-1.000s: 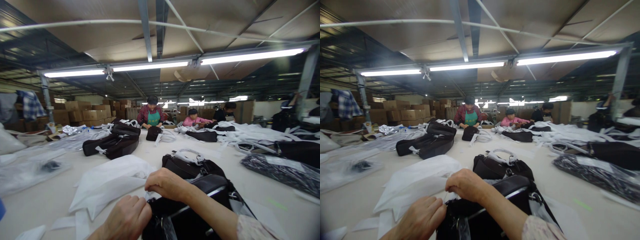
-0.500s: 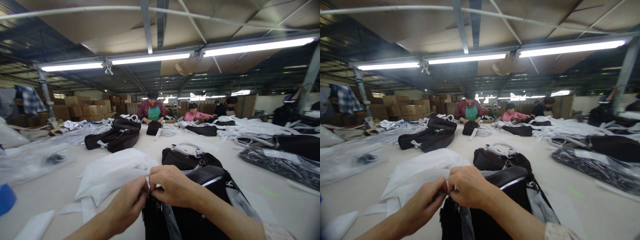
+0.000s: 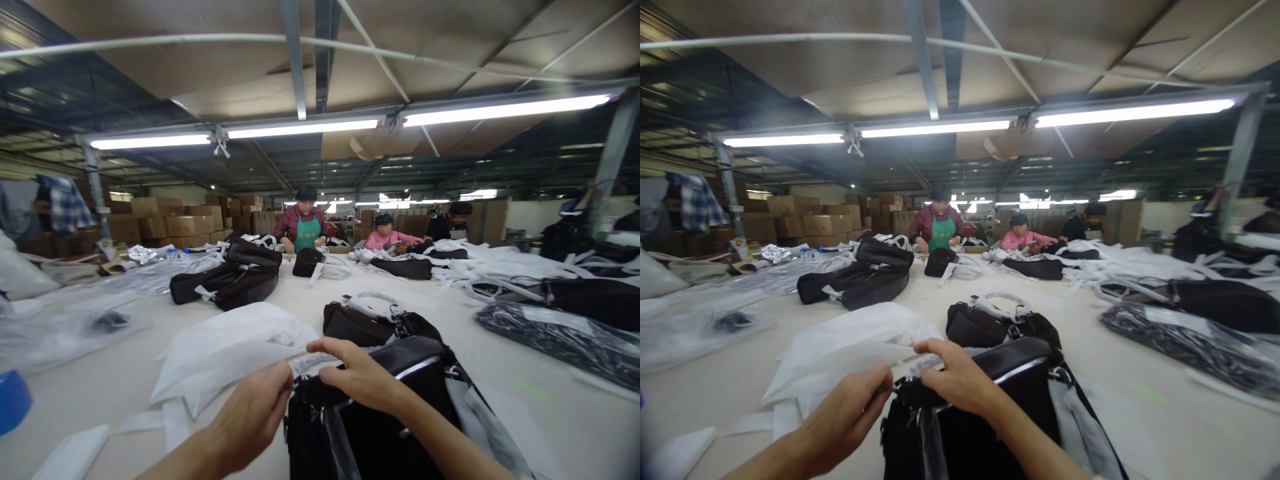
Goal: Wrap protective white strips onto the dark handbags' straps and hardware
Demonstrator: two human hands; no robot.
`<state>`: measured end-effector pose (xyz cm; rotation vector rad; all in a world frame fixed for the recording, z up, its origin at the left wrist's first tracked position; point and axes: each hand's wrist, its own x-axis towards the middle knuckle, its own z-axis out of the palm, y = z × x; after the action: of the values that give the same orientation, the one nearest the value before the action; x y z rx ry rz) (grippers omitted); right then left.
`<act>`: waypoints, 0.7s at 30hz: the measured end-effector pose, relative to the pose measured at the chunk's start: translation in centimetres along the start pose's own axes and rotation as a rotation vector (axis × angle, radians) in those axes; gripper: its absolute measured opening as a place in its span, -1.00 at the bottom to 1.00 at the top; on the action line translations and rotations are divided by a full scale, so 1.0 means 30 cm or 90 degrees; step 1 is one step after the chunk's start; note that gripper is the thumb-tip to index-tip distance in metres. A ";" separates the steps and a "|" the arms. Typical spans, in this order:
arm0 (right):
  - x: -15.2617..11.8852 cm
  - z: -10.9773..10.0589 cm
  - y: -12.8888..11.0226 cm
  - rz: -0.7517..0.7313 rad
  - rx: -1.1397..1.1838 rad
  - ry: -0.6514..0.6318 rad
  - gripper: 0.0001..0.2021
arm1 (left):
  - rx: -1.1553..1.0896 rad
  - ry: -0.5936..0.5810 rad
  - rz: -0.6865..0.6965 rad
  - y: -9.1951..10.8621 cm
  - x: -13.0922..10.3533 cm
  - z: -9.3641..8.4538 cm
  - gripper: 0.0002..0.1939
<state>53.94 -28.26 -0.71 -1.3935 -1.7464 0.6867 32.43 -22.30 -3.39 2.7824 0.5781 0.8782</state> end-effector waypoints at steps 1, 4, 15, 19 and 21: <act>0.008 -0.001 0.000 0.024 0.002 -0.019 -0.58 | 0.007 0.017 0.021 -0.007 -0.002 0.007 -0.84; 0.038 0.015 -0.007 0.048 0.011 -0.044 -0.70 | 0.036 0.043 0.067 -0.028 -0.003 0.025 -0.81; 0.080 0.113 -0.024 0.043 0.111 0.070 -0.89 | -0.156 -0.010 -0.122 -0.030 -0.001 0.017 -0.84; 0.009 0.161 -0.008 -0.146 -0.056 0.182 -0.86 | -0.363 -0.034 -0.297 -0.007 0.032 -0.001 -0.89; -0.015 0.191 0.007 -0.225 -0.133 0.213 -0.84 | -0.469 -0.063 -0.361 -0.011 0.045 -0.002 -0.83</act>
<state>49.32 -28.32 -4.13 -1.2044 -1.7615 0.0755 33.31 -21.46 -2.74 1.8511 0.7741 0.6407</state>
